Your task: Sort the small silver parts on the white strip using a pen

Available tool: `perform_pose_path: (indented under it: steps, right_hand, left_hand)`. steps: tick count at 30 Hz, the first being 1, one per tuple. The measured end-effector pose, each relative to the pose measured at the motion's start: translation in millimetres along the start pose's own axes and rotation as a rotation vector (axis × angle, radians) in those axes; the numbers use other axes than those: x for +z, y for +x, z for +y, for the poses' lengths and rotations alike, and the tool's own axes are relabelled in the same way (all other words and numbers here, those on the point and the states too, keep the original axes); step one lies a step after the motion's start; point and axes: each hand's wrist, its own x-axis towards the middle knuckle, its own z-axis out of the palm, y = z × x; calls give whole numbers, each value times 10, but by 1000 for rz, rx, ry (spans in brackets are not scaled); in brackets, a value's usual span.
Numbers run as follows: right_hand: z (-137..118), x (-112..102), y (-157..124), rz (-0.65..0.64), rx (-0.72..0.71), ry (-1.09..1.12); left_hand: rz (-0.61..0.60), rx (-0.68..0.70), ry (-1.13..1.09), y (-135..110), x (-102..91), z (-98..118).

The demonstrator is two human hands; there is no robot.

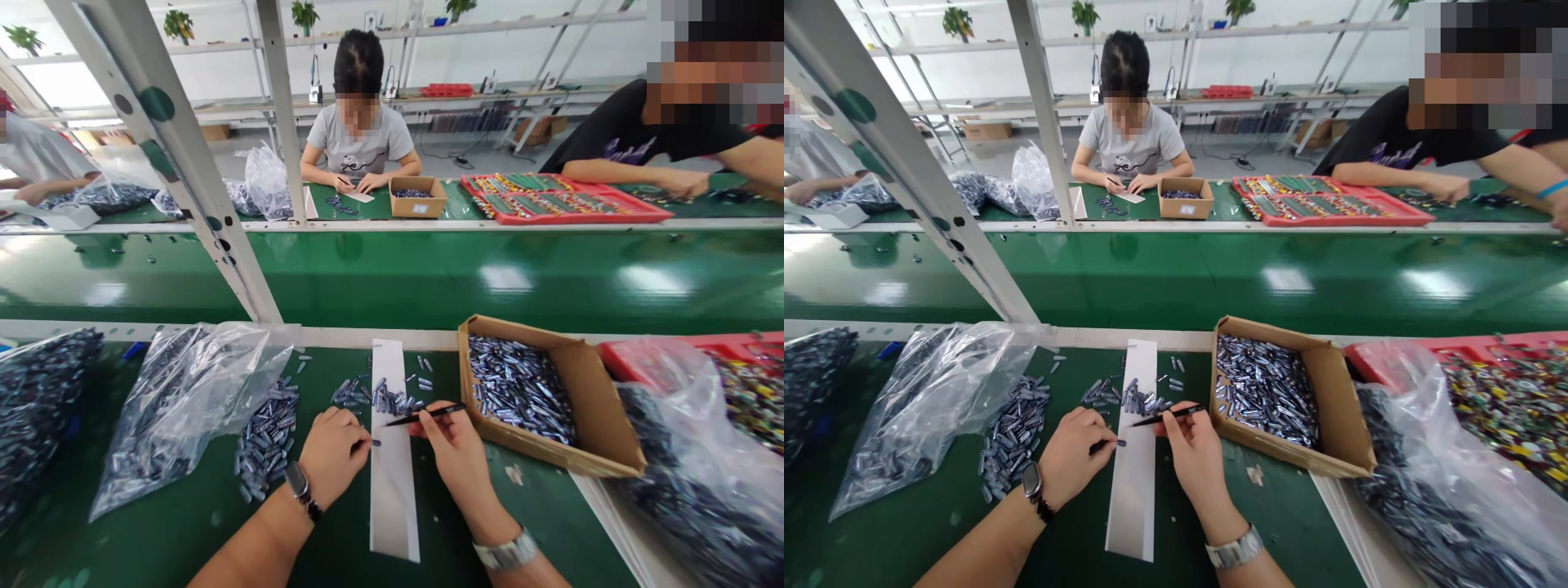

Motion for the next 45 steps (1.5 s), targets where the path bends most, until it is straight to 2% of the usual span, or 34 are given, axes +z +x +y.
perform_pose_path:
  steps: [13, 17, 29, 39, 45]
  right_hand:
    - [20, -8, -22, 61, -21, 26]
    - [20, -5, -37, 97, -5, 40]
    - [-49, -51, -137, 47, -55, -53]
    - [-28, -58, -122, 79, -65, 5]
    - [2, -204, -169, -8, 15, 1]
  left_hand:
    - [-53, -81, 12, 25, -76, 91]
    - [-28, -61, 2, 21, -51, 76]
    - [40, 29, 3, -3, 11, 49]
    - [28, -10, 2, 7, 43, 89]
    - [25, -35, -24, 25, 19, 112]
